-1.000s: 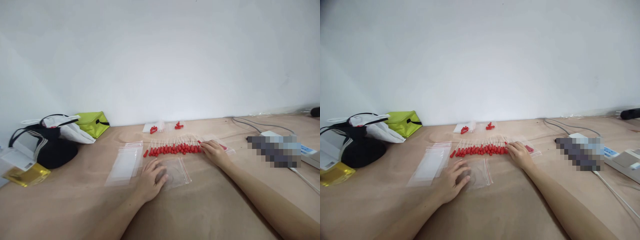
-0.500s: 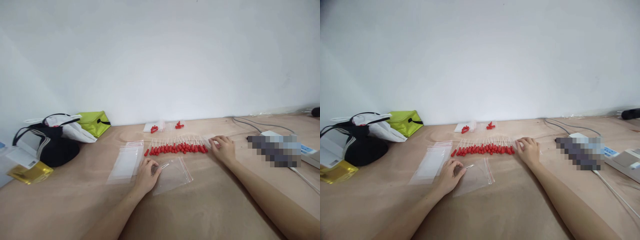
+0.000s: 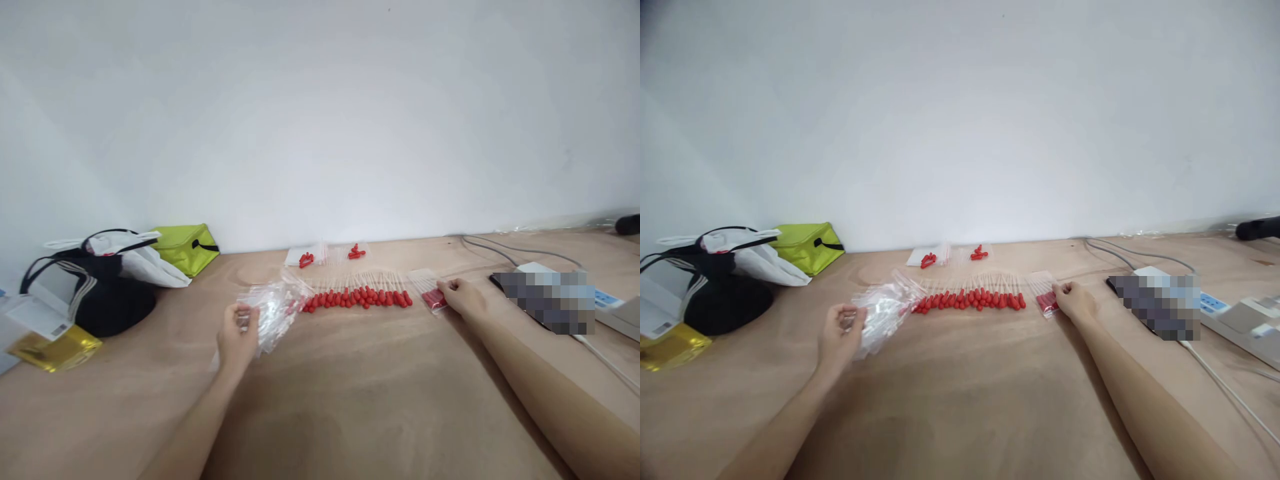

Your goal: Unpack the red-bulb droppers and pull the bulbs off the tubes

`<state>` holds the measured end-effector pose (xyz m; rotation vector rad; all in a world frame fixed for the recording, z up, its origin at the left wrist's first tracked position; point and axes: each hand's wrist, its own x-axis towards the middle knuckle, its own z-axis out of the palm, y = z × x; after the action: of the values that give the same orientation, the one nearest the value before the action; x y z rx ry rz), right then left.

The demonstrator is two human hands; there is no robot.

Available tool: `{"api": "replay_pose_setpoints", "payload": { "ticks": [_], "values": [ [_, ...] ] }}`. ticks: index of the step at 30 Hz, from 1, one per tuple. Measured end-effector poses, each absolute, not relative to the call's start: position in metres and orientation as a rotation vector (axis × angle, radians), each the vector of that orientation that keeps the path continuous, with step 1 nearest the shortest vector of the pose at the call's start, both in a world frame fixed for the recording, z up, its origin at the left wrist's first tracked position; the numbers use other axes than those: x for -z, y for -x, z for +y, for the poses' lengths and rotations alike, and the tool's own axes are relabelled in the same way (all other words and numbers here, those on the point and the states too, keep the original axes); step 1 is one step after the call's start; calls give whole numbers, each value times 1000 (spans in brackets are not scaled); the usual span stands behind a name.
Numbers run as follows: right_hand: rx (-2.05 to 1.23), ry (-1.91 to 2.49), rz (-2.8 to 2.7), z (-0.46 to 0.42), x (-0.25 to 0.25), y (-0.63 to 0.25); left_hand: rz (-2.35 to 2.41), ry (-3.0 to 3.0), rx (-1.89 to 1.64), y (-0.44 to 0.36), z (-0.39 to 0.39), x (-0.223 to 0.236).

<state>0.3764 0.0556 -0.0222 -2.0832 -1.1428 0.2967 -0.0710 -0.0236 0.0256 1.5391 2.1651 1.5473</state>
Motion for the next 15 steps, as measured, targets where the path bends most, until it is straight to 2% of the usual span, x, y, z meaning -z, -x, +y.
{"api": "replay_pose_setpoints", "payload": {
  "ticks": [4, 7, 9, 11, 15],
  "values": [
    [-234, 1902, -1060, 55, 19, -370, 2555, -1390, -1061, 110, -20, -28],
    [-267, 1552, -955, 54, 9, -359, 2719, -1480, -787, 111, -25, -31],
    [-367, 1287, -933, 50, -1, -346, 2853, -1568, -848, 101, -28, -35],
    [-541, 1144, -1017, 41, -10, -327, 2920, -1693, -1065, 85, -31, -38],
    [-981, 1016, -1412, 13, -17, -279, 2475, -2175, -1405, 46, -42, -32]
  ]
}}
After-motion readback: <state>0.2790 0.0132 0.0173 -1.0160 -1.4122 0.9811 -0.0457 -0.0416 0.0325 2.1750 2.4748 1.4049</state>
